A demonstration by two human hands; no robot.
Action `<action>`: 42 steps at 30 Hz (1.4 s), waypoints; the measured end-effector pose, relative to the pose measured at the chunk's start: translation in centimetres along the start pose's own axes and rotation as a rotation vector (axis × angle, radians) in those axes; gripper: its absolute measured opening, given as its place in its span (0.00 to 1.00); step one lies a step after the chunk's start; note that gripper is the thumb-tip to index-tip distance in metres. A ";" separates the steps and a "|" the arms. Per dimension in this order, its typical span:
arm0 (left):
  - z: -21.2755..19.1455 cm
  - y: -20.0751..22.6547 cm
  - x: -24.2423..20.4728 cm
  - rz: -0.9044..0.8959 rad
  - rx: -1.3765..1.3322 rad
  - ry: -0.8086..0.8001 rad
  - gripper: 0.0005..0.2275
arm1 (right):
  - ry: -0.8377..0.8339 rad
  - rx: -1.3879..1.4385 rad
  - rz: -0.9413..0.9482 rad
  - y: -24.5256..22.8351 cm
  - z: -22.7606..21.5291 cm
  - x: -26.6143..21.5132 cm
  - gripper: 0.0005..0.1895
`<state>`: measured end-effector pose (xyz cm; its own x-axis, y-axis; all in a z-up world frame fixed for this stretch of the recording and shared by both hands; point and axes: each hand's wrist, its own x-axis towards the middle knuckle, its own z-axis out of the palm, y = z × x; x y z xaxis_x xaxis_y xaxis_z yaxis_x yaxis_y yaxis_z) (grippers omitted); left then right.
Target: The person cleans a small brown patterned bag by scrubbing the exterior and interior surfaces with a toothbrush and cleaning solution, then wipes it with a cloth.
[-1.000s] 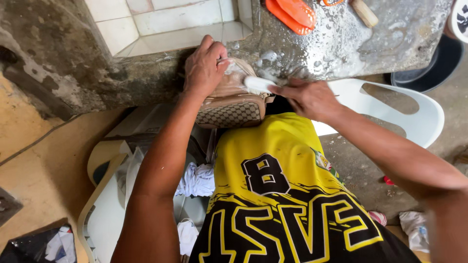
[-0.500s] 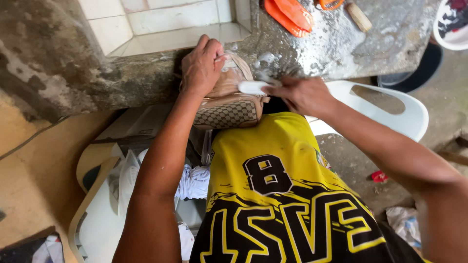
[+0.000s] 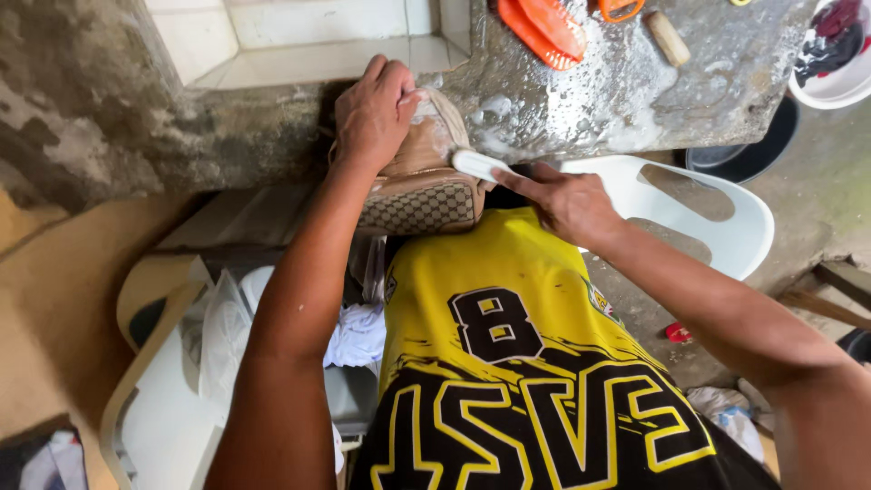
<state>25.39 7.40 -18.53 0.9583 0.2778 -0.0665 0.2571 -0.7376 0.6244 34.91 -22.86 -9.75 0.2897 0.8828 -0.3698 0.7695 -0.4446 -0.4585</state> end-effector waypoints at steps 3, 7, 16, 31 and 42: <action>0.2 0.0 -0.1 -0.014 -0.042 -0.019 0.10 | -0.003 -0.033 -0.014 0.6 -0.6 -0.3 0.33; 0.3 0.3 0.1 -0.023 -0.014 -0.046 0.11 | 0.159 0.029 0.011 0.7 0.7 3.4 0.32; 0.8 -0.2 0.3 -0.041 -0.040 -0.044 0.10 | 0.179 0.144 -0.007 -0.7 0.9 4.3 0.34; 0.1 -0.2 0.4 -0.180 -0.064 -0.100 0.13 | 0.178 0.039 0.056 -0.8 0.7 5.4 0.32; -3.0 5.1 -4.6 -0.568 0.045 0.020 0.21 | 0.135 0.037 -0.201 -0.8 -0.3 10.8 0.32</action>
<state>21.92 4.24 -12.67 0.6656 0.6497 -0.3673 0.7370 -0.4946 0.4607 37.65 -12.89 -13.13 0.2079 0.9653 -0.1579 0.7988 -0.2607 -0.5422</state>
